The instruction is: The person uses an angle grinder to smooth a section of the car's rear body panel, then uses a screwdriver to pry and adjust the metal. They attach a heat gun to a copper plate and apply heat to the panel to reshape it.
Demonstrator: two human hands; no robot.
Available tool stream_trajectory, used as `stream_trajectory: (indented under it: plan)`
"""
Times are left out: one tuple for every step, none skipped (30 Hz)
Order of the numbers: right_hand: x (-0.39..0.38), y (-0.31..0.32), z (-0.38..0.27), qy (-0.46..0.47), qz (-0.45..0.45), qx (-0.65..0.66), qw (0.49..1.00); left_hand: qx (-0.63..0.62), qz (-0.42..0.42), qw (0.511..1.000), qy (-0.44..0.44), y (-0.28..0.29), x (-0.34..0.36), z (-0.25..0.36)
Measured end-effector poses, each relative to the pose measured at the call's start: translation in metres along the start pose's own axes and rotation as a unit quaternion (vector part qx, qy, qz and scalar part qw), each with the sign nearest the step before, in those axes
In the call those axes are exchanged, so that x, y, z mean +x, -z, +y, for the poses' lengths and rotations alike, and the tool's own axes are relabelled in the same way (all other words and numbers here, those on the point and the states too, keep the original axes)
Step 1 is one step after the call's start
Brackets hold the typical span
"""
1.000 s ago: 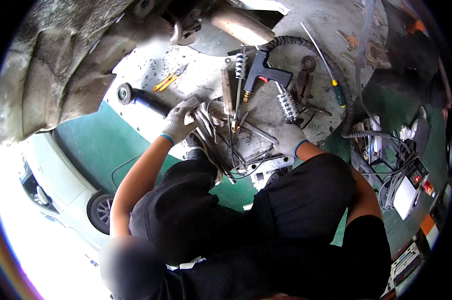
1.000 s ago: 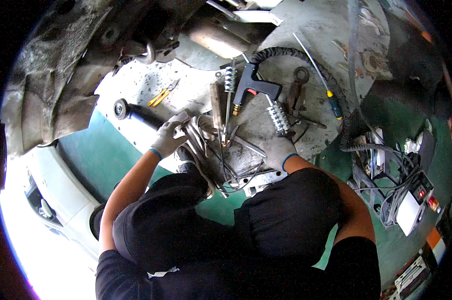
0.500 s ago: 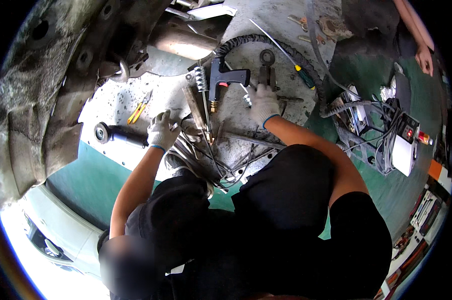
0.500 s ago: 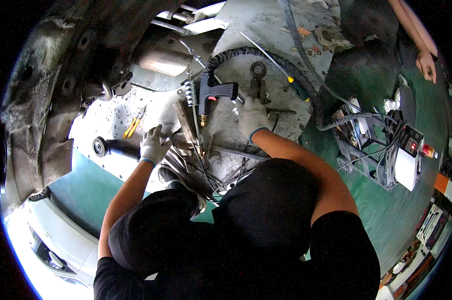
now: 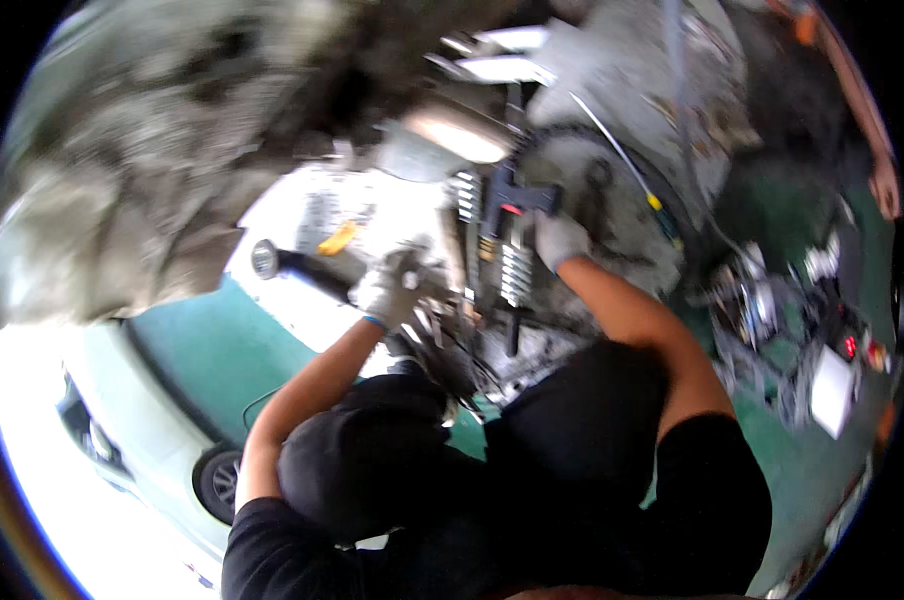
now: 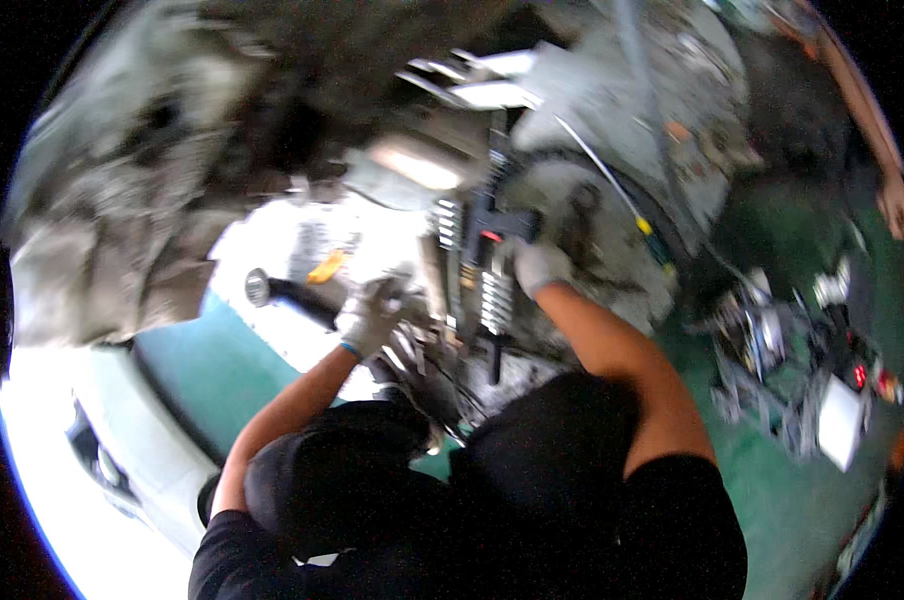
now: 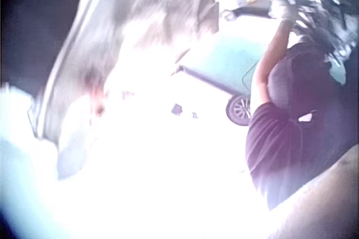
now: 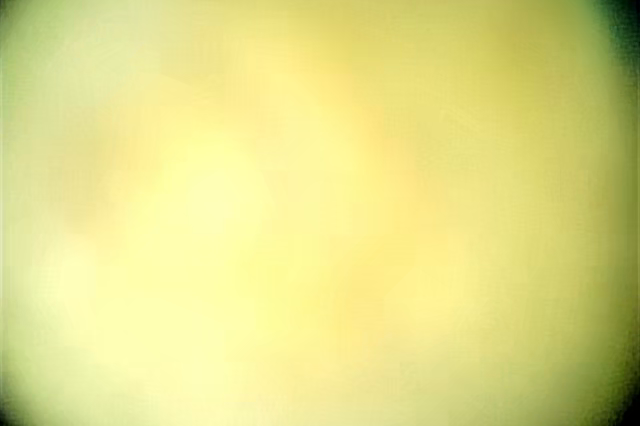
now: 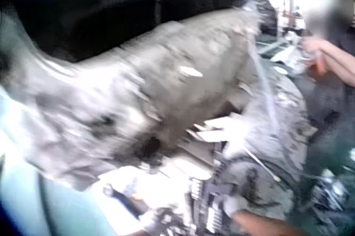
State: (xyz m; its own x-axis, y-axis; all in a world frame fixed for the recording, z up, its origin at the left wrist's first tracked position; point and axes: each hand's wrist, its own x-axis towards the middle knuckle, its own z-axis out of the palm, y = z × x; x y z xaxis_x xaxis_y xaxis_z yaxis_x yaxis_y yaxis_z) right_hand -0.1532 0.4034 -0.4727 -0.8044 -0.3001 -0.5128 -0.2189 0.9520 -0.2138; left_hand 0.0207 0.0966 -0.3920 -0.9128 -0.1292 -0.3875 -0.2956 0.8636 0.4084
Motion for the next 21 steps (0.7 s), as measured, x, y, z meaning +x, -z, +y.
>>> stream_trajectory:
  plan:
    - [-0.006,0.005,-0.011,-0.030,0.018,0.061,0.998,-0.004,0.000,1.000,0.016,0.009,-0.005,0.005]
    - [-0.003,0.007,-0.010,-0.043,-0.012,0.059,0.997,-0.006,-0.001,1.000,0.024,0.021,-0.007,0.015]
    - [0.001,0.009,-0.008,-0.057,-0.041,0.057,0.996,-0.007,-0.002,0.999,0.032,0.033,-0.008,0.025]
    - [-0.007,0.011,-0.002,-0.036,-0.054,0.074,0.995,-0.011,0.029,1.000,0.007,0.049,-0.017,0.037]
    - [-0.017,0.001,0.000,0.007,-0.014,0.078,0.997,-0.071,-0.013,0.997,-0.011,0.048,-0.018,0.019]
    - [-0.037,0.027,-0.005,0.061,-0.081,0.093,0.990,-0.088,-0.043,0.995,0.031,0.054,-0.032,0.012]
    - [0.009,-0.035,0.082,0.123,-0.058,0.041,0.990,-0.069,-0.092,0.993,0.001,0.089,-0.009,0.049]
    - [-0.008,-0.013,0.074,0.130,-0.117,0.088,0.981,-0.093,-0.101,0.991,0.007,0.102,-0.026,0.047]
    - [-0.039,0.037,0.069,0.132,-0.178,0.127,0.967,-0.120,-0.109,0.987,0.010,0.115,-0.046,0.047]
    - [-0.067,0.096,0.055,0.119,-0.210,0.102,0.965,-0.115,-0.112,0.987,-0.005,0.136,-0.059,0.062]
    - [-0.091,0.153,0.041,0.096,-0.236,0.079,0.964,-0.107,-0.118,0.987,-0.029,0.163,-0.067,0.084]
    - [-0.108,0.199,0.035,0.139,-0.230,0.078,0.960,-0.123,-0.144,0.981,-0.051,0.195,-0.073,0.111]
    - [-0.124,0.241,0.031,0.180,-0.226,0.075,0.954,-0.140,-0.160,0.974,-0.082,0.213,-0.076,0.127]
    - [-0.141,0.273,0.028,0.219,-0.221,0.074,0.948,-0.175,-0.173,0.965,-0.095,0.234,-0.083,0.152]
    - [-0.156,0.300,0.016,0.265,-0.196,0.118,0.937,-0.210,-0.185,0.954,-0.104,0.253,-0.090,0.172]
    - [-0.174,0.322,-0.003,0.315,-0.177,0.162,0.918,-0.293,-0.217,0.928,-0.073,0.258,-0.100,0.182]
    - [-0.193,0.337,-0.024,0.359,-0.158,0.206,0.896,-0.241,-0.157,0.947,-0.142,0.269,-0.113,0.199]
    - [-0.214,0.350,-0.051,0.427,-0.106,0.243,0.865,-0.258,-0.071,0.945,-0.187,0.272,-0.126,0.212]
    - [-0.236,0.358,-0.080,0.489,-0.053,0.278,0.825,-0.272,0.015,0.934,-0.231,0.273,-0.139,0.224]
    - [-0.256,0.357,-0.105,0.493,-0.007,0.295,0.818,-0.314,0.057,0.930,-0.182,0.277,-0.151,0.239]
    - [-0.273,0.354,-0.128,0.499,0.037,0.314,0.807,-0.410,0.129,0.894,-0.128,0.275,-0.163,0.246]
